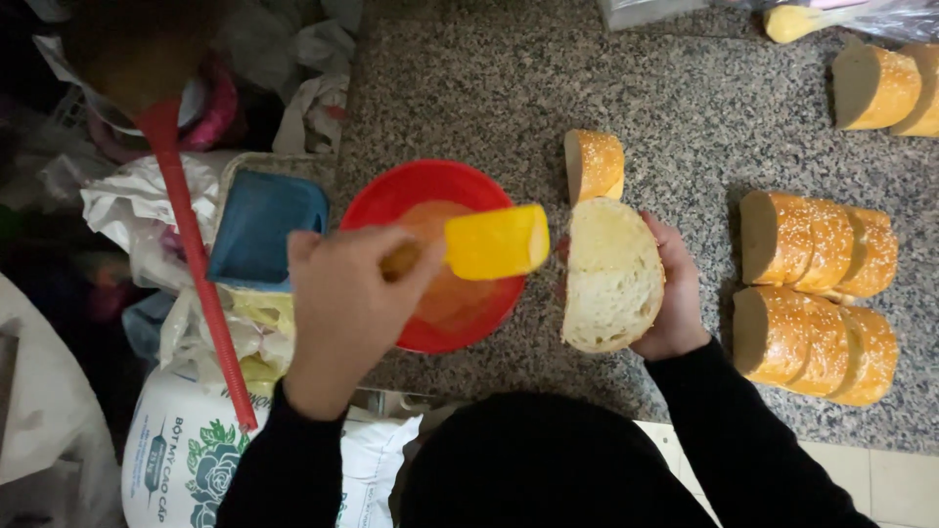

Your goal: Coating slices of bread with a liquid mixture using a spatula in a bakery setting.

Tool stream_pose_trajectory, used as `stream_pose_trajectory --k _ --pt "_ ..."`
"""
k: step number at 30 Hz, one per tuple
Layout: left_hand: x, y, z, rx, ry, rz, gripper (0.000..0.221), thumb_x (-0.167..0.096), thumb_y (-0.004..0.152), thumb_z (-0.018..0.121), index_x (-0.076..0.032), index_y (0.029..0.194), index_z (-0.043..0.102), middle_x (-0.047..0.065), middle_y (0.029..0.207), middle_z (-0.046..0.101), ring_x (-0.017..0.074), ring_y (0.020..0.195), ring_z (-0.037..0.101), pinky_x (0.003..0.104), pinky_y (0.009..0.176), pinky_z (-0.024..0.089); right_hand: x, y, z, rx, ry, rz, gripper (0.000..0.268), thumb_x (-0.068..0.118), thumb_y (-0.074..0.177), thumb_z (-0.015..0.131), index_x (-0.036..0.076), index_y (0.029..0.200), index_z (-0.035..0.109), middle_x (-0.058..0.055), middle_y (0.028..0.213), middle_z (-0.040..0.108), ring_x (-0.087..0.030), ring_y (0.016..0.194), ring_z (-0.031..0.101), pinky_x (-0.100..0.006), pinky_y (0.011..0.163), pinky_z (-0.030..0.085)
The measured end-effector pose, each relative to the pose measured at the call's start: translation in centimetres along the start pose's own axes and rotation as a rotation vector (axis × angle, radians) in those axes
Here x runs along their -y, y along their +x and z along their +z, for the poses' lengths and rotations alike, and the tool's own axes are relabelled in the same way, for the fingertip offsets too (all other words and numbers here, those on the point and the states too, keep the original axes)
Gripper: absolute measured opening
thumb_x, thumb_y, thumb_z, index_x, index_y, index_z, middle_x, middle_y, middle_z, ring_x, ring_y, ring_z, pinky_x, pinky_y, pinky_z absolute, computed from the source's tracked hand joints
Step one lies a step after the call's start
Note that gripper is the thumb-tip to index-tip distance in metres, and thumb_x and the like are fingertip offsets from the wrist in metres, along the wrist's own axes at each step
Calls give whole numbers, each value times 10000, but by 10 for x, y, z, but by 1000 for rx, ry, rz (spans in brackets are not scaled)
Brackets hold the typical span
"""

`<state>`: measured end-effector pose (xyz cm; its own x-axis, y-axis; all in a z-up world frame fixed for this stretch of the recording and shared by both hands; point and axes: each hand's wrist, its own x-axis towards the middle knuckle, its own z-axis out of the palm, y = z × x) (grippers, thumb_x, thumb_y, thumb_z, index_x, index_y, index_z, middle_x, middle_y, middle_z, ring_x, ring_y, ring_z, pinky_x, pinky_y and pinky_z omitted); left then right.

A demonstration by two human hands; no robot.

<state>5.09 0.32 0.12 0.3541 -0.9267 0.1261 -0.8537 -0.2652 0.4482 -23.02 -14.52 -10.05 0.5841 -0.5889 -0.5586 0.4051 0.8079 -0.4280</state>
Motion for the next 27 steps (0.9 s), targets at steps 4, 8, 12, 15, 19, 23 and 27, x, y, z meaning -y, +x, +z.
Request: stream_pose_trajectory --k 4,8,12,15,19,23,27 --pt "-16 5 0 -86 -101 160 303 -476 1048 763 -201 1020 886 -44 837 829 157 714 712 502 894 343 -10 5 -6 34 -123 -110 638 544 1044 633 60 1439 764 -231 1186 840 -388 963 821 -476 800 681" --pt "-14 20 17 -187 63 266 290 -463 1098 785 -222 955 855 -69 809 807 130 699 682 453 886 380 -18 7 -11 5 -95 10 597 459 1033 615 53 1454 735 -207 1207 832 -369 999 808 -505 873 659" --pt "-12 22 10 -265 93 208 304 -446 1090 824 -212 899 854 -76 740 753 116 609 620 477 881 381 -11 6 -20 -76 -53 74 677 558 1080 564 29 1473 723 -257 1304 795 -424 1107 774 -572 999 620" --pt "-24 4 8 70 -115 82 350 -458 1034 817 -216 783 783 -68 631 638 176 560 559 492 883 371 -6 8 -32 -129 -68 47 625 590 1047 637 46 1324 770 -213 1160 835 -401 980 808 -545 893 672" --pt "11 -6 20 73 83 -8 366 -568 1092 743 -230 1082 881 -87 600 728 125 523 627 482 943 466 -3 4 -26 -2 -42 51 636 565 1046 652 34 1373 779 -272 1141 835 -458 922 812 -626 804 675" --pt "33 -16 25 -146 342 47 273 -478 1037 808 -232 926 853 14 710 729 257 686 704 480 828 396 -5 3 -14 -63 -94 19 722 597 1066 545 38 1494 710 -275 1348 782 -459 1145 777 -621 980 619" --pt "20 -18 39 -64 508 34 228 -374 1037 786 -199 898 829 31 740 744 263 781 758 444 878 423 -2 6 -15 -180 -155 1 762 685 1069 473 138 1555 686 -192 1450 758 -433 1264 756 -621 1113 583"
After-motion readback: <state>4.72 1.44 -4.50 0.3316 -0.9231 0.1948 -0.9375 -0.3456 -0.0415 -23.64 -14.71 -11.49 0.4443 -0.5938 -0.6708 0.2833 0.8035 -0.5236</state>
